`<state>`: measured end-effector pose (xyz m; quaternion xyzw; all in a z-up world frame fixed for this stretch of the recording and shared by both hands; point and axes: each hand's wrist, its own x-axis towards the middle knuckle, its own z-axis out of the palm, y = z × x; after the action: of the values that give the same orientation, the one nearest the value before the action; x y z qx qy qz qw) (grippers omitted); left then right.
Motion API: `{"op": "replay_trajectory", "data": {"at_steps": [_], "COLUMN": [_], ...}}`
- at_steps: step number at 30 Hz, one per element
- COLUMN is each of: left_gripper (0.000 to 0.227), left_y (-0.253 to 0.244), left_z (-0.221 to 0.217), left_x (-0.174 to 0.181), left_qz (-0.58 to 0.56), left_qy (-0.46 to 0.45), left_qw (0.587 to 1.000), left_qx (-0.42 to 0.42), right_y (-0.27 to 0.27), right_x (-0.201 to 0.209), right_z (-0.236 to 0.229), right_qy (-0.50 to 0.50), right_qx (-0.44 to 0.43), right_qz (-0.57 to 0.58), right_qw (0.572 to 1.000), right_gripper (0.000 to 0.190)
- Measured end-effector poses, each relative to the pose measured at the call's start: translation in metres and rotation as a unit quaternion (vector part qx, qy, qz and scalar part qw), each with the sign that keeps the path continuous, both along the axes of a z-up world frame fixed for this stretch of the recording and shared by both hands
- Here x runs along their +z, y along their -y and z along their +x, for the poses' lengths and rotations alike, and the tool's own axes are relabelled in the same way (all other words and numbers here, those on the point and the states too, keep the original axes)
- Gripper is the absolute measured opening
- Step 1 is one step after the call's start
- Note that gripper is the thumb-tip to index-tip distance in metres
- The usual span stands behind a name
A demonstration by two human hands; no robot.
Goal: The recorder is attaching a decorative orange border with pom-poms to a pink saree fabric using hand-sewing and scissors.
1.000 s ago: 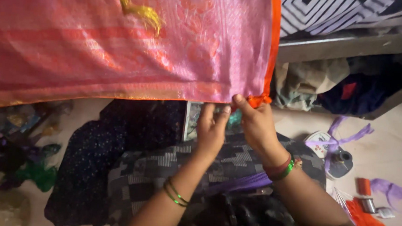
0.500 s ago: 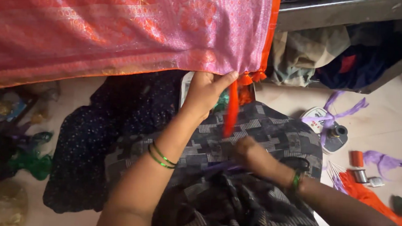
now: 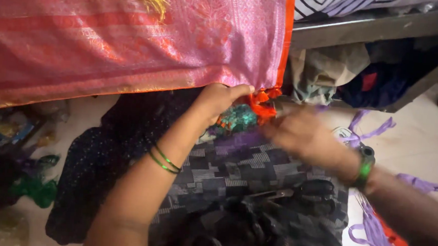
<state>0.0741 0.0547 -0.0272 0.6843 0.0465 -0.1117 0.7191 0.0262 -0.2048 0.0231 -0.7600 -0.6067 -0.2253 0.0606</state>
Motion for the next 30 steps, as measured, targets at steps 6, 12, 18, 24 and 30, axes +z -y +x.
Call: {"op": "replay_trajectory", "data": {"at_steps": [6, 12, 18, 24, 30], "left_gripper": [0.028, 0.029, 0.032, 0.026, 0.028], "left_y": [0.001, 0.001, 0.0, 0.005, 0.038], "left_z": [0.005, -0.006, -0.005, -0.008, -0.05], "left_x": [-0.001, 0.013, 0.009, -0.007, -0.049], "left_qz": [-0.058, -0.057, 0.017, -0.075, -0.019], "left_qy": [-0.036, -0.037, -0.039, 0.018, 0.218], "left_qw": [0.997, 0.998, 0.999, 0.997, 0.974], "left_qx": [-0.024, -0.02, -0.002, 0.001, 0.066], "right_y": [0.025, 0.022, 0.022, 0.041, 0.006], "right_x": [0.015, 0.007, -0.001, -0.049, -0.062], "right_z": [0.033, 0.03, 0.035, 0.027, -0.034], "right_qy": [0.259, 0.251, 0.238, 0.199, -0.101], "right_qx": [-0.053, -0.11, -0.098, -0.072, -0.023], "right_qz": [0.011, 0.021, 0.069, 0.036, 0.062], "right_qw": [0.964, 0.961, 0.964, 0.977, 0.993], "right_gripper": [0.039, 0.043, 0.039, 0.049, 0.054]}}
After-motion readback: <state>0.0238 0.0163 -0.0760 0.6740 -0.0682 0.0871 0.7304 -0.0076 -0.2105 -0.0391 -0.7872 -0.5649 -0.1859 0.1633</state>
